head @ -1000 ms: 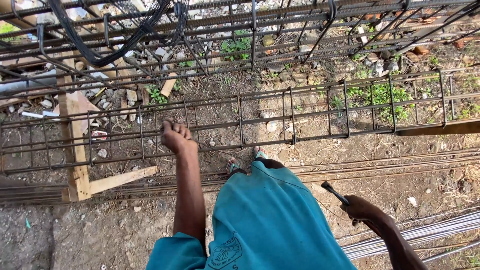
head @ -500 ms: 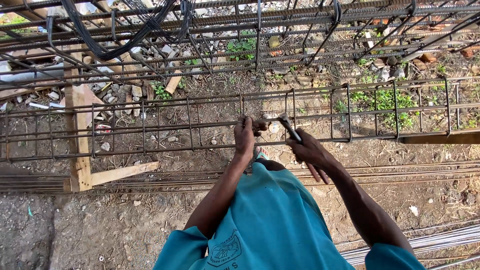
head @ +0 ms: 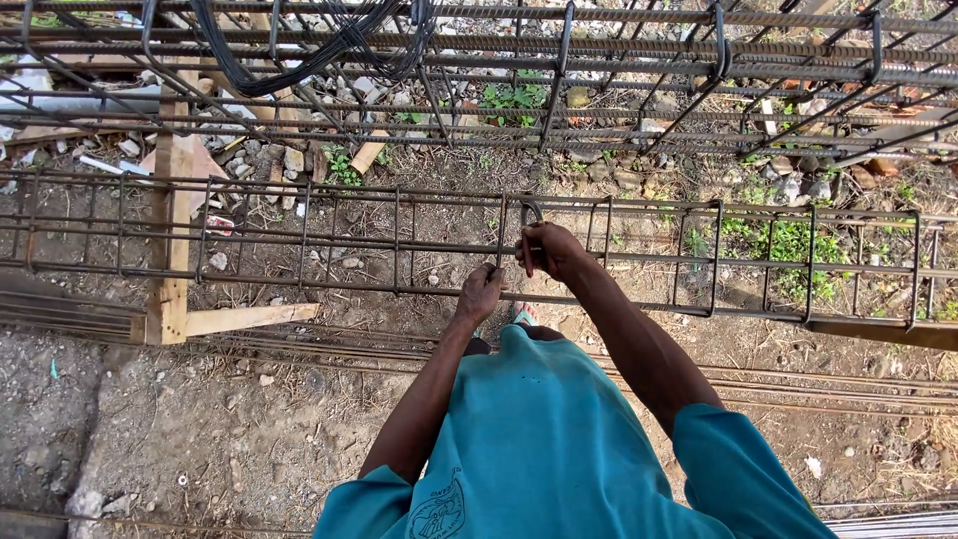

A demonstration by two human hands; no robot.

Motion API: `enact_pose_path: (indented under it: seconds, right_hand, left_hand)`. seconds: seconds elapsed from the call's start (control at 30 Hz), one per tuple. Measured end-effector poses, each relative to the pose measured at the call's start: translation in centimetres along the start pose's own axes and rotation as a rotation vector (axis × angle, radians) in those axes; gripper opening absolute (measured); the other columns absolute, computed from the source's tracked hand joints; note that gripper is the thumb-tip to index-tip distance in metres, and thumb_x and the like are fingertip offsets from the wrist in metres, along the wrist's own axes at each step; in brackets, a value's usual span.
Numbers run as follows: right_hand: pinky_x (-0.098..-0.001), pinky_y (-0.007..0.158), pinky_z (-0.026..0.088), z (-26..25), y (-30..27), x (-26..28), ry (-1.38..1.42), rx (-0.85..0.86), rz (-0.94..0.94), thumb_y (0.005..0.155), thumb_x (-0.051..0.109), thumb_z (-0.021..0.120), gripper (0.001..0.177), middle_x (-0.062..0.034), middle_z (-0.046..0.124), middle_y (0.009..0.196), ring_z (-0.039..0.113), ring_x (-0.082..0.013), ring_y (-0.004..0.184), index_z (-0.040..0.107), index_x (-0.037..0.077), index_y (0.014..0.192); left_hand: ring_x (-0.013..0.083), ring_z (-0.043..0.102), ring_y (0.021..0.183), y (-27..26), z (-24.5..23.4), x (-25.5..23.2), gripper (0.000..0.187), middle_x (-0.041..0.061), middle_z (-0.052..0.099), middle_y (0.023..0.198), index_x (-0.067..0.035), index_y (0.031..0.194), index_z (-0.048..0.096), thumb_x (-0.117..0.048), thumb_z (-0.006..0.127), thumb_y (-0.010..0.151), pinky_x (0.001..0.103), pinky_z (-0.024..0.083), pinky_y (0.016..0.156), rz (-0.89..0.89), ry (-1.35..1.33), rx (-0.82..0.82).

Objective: The person uses pliers to tie wire around the intersections of a rebar grid. They repeatedly grab wire, wrap it around the rebar, and twist it to secure the structure.

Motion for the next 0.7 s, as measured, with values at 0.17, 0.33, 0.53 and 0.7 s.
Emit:
enact_pose_path:
  seconds: [0.17,0.33,0.53,0.7]
  right_hand:
    - [-0.0340,0.056,0.065,2.1,1.4,2.5,0.204,-0.129,0.008,0.098,0.018,0.050,0.019,-0.0166,0.066,0.084,0.073,-0.0254,0.065,0.052,-0.001,0.098]
    - [-0.0276,0.055,0.062,3.9,2.8,2.3,0.157,-0.086,0.014,0.097,0.020,0.048,0.038,-0.0200,0.063,0.077,0.071,-0.0223,0.068,0.058,-0.003,0.068]
    - [-0.0248,0.049,0.057,2.7,2.4,3.2,0.174,-0.086,0.032,0.097,0.018,0.048,0.031,-0.0187,0.063,0.078,0.068,-0.0205,0.066,0.059,-0.003,0.077]
    - [-0.0279,0.043,0.057,1.4,2.2,3.2,0.083,-0.058,0.047,0.096,0.020,0.053,0.023,-0.0195,0.063,0.075,0.067,-0.0231,0.051,0.055,-0.003,0.095]
  left_hand:
    - [0.0382,0.064,0.097,0.6,-0.6,0.5,0.030,0.021,0.067,0.092,-0.010,0.099,0.064,-0.037,0.051,0.104,0.052,0.049,0.084,-0.029,-0.124,0.112]
    - [0.0330,0.066,0.092,-1.6,-1.8,-3.8,0.035,0.020,0.070,0.085,-0.009,0.095,0.066,-0.042,0.055,0.098,0.046,0.049,0.083,-0.087,-0.105,0.148]
    - [0.0257,0.067,0.081,-1.4,-2.3,-4.2,0.032,0.015,0.071,0.078,-0.010,0.093,0.067,-0.039,0.055,0.097,0.039,0.051,0.076,-0.106,-0.118,0.164]
    - [0.0306,0.068,0.087,-2.1,-2.7,-5.2,0.032,0.019,0.071,0.082,-0.008,0.097,0.067,-0.038,0.054,0.099,0.044,0.051,0.079,-0.103,-0.095,0.201]
Point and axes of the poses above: each hand's wrist, its own y-axis towards the middle knuckle, its own z-axis out of the palm, x = y × z, the point moved 2 cm from there along y, towards the middle knuckle
